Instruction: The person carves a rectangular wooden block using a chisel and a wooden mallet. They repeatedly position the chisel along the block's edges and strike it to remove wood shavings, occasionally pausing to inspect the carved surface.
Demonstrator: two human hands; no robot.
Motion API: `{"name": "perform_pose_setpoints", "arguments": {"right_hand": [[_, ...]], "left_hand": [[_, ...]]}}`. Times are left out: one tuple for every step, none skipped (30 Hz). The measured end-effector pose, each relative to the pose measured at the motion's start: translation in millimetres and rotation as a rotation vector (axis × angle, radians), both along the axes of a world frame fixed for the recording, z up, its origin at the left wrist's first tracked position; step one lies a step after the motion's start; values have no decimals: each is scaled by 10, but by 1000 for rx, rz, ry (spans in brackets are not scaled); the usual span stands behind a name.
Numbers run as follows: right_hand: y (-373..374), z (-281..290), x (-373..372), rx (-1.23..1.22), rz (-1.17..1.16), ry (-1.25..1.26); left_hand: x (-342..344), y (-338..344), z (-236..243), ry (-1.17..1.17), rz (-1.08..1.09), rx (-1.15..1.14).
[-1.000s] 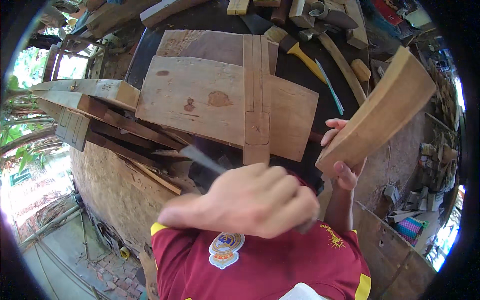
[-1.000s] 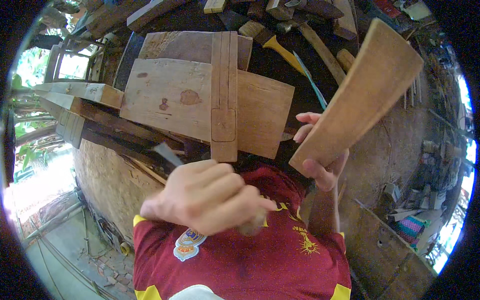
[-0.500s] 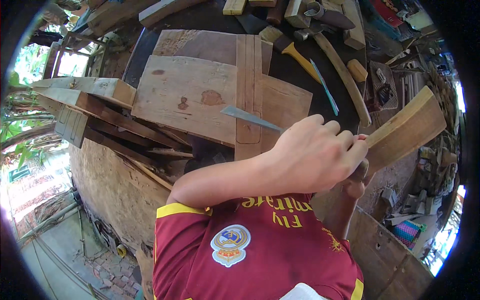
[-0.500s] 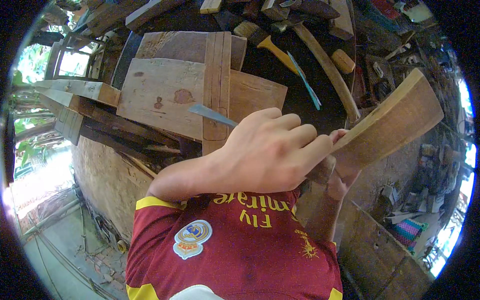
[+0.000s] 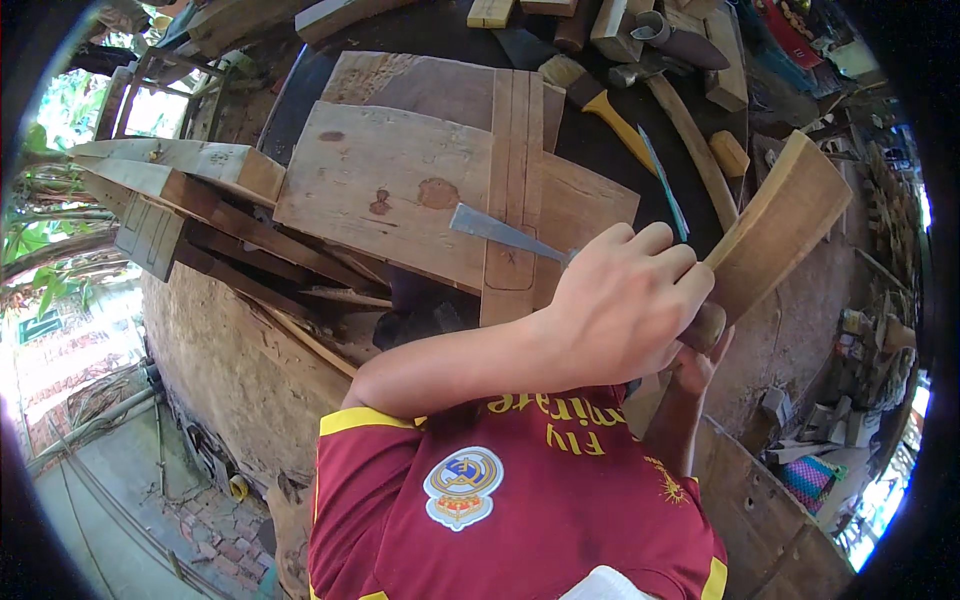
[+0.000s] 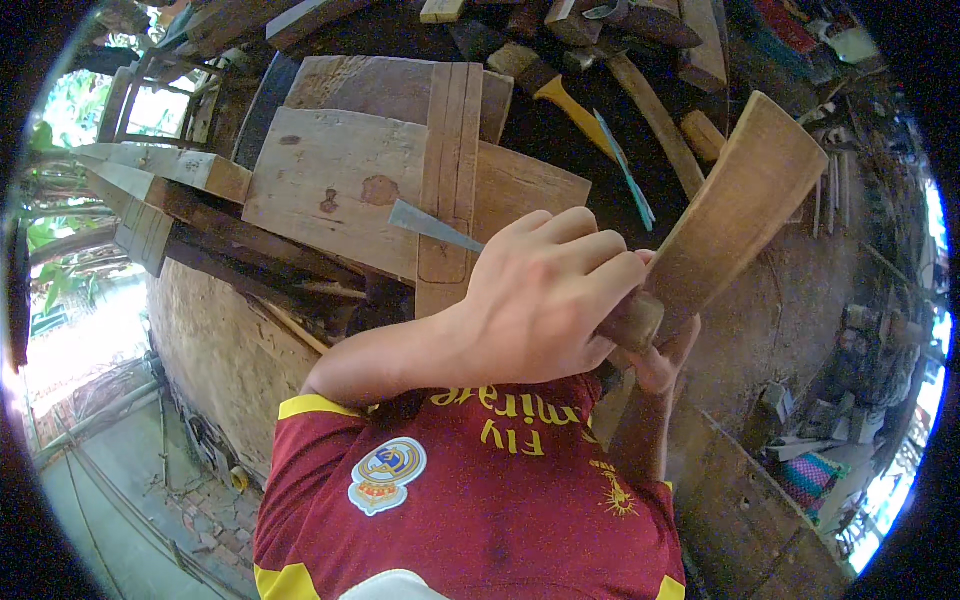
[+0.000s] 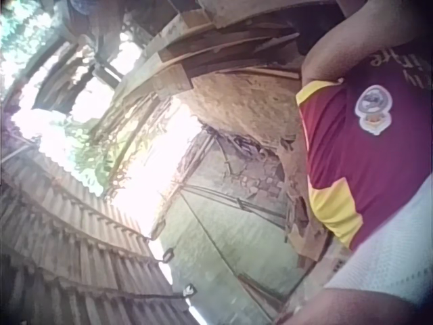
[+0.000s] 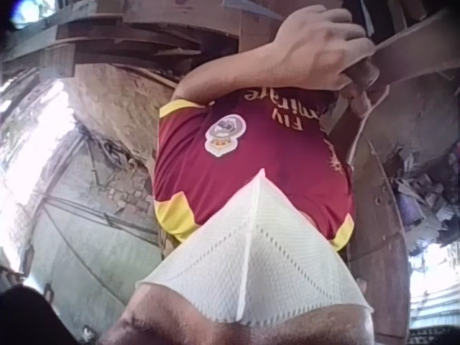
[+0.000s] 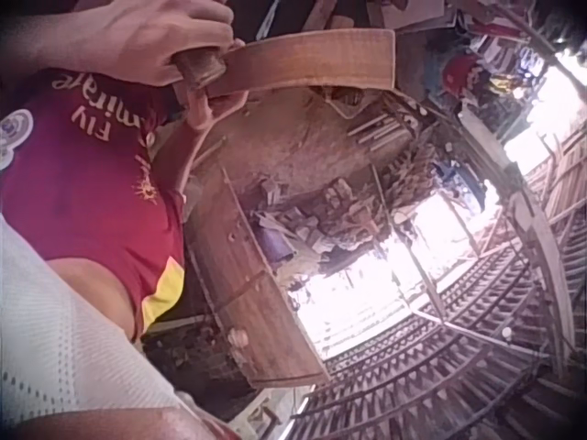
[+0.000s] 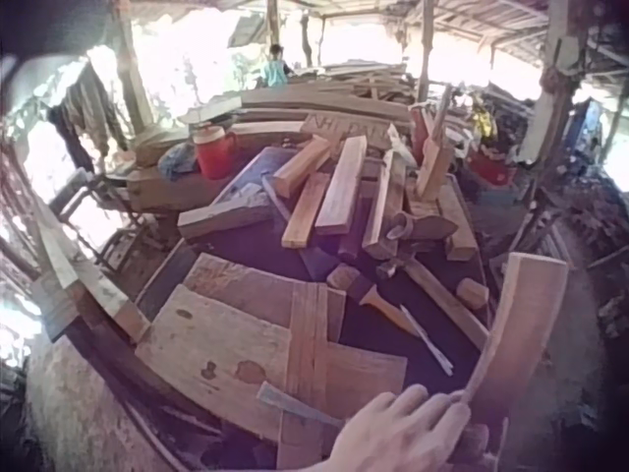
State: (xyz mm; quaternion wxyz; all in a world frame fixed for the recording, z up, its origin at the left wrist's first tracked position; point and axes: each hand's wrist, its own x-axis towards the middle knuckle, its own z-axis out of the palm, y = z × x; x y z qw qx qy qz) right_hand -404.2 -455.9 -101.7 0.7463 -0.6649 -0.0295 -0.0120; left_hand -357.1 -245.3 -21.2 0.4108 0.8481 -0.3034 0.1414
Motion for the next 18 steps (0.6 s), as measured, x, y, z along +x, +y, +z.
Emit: {"name": "perform_pose_setpoints", "arguments": {"right_hand": [[7,-5,3,-17,0,11],[18,-9,13,-38,-13,13],[39,-20,26,-48,-21,3],[61,-25,39,-58,-29,-6],[85,-34,61,-59,-31,-25],[106,-37,77,-57,-25,-69],[126,-38,99,-19,-1,-56],[142,-36,128,23,24,-68],[156,-27,139,49,26,-49],[168,-17,153,-8,32,-68],[178,-4,155,-80,20,-49],[188,13,153,-165,12,-42],[200,24,160,-123,31,-19],[217,37,158,-93,51,-9],[230,52,166,-67,81,3],[246,67,175,-33,82,39],[261,83,186,-1,92,75],[273,103,194,-12,113,79]], "left_hand": [[-3,9,-11,2,-2,4],[-5,17,-22,4,-4,9],[-4,25,-35,8,-5,8],[-7,35,-48,17,-20,35],[-9,35,-57,30,-34,56],[-12,42,-65,53,-51,81],[-22,59,-70,50,-68,81],[-31,78,-72,56,-98,87],[-34,92,-70,82,-140,115],[-41,109,-67,44,-141,85],[-59,128,-60,29,-151,76],[-74,148,-51,16,-157,67],[-77,161,-47,4,-145,32],[-76,176,-42,-8,-134,-2],[-75,187,-37,-21,-123,-37],[-74,202,-32,-14,-117,-64],[-70,223,-27,-9,-115,-91],[-63,243,-24,-5,-114,-117]]}}
